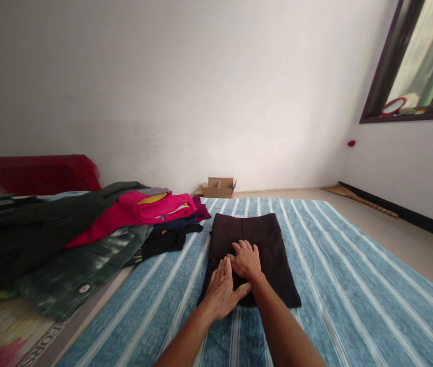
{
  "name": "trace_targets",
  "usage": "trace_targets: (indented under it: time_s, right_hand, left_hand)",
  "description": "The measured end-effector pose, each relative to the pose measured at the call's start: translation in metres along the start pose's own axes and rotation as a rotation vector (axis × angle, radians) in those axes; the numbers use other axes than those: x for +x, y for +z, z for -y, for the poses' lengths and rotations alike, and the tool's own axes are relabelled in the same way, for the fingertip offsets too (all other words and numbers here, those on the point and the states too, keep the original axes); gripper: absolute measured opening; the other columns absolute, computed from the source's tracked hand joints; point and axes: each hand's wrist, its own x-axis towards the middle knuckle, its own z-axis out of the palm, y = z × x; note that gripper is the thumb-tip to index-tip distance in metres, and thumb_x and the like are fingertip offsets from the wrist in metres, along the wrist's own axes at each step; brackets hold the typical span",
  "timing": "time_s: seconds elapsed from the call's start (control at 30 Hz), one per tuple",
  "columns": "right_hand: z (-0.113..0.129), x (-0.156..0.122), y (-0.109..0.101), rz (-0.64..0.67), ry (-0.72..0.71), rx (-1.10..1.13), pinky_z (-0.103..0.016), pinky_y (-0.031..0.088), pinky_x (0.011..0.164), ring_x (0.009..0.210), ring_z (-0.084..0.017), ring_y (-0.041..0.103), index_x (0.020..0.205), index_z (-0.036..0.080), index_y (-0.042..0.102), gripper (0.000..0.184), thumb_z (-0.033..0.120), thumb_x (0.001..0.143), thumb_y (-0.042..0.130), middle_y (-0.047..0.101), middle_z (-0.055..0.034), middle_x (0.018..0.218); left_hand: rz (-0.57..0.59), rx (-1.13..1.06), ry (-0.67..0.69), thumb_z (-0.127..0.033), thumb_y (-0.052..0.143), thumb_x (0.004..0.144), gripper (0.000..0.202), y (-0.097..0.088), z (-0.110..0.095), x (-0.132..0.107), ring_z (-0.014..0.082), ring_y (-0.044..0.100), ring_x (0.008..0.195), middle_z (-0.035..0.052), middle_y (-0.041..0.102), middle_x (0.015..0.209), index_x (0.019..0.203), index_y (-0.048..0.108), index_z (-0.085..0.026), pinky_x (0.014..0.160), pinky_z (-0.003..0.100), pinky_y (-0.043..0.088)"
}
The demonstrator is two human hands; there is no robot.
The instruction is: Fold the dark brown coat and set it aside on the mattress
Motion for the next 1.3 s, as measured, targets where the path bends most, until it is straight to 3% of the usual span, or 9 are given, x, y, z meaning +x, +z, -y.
trace_targets:
  time_s: [0.3, 0.9, 1.3]
  right_hand:
    - [-0.001, 0.001, 0.002, 0.035, 0.006, -0.009, -0.047, 0.016, 0.105, 0.132, -0.023, 0.028, 0.128, 0.025, 0.046, 0.044, 0.042, 0.09, 0.035, 0.039, -0.0061, 0.14]
    - [-0.003, 0.002, 0.007, 0.022, -0.008, -0.03, -0.048, 0.015, 0.105, 0.132, -0.023, 0.027, 0.13, 0.023, 0.044, 0.047, 0.044, 0.089, 0.035, 0.038, -0.007, 0.141]
    - [-0.002, 0.002, 0.0, -0.028, -0.001, 0.028, -0.046, 0.018, 0.105, 0.127, -0.02, 0.036, 0.123, 0.022, 0.05, 0.039, 0.037, 0.089, 0.038, 0.046, -0.0067, 0.135]
  left_hand:
    - [0.026, -0.022, -0.027, -0.068, 0.057, 0.055, 0.125, 0.001, 0.0, -0.002, 0.0294, -0.004, 0.138, 0.0184, -0.002, 0.15, 0.141, 0.001, 0.004, 0.112, 0.037, 0.001]
    - [0.017, 0.037, -0.039, -0.073, 0.055, 0.05, 0.131, 0.011, 0.004, -0.002, 0.0286, -0.01, 0.137, 0.0193, -0.005, 0.15, 0.141, 0.0, 0.003, 0.112, 0.041, -0.003]
    - [0.022, 0.097, -0.035, -0.073, 0.056, 0.049, 0.13, 0.007, 0.001, -0.001, 0.0292, -0.007, 0.138, 0.0204, -0.001, 0.15, 0.142, 0.003, 0.003, 0.111, 0.042, -0.001]
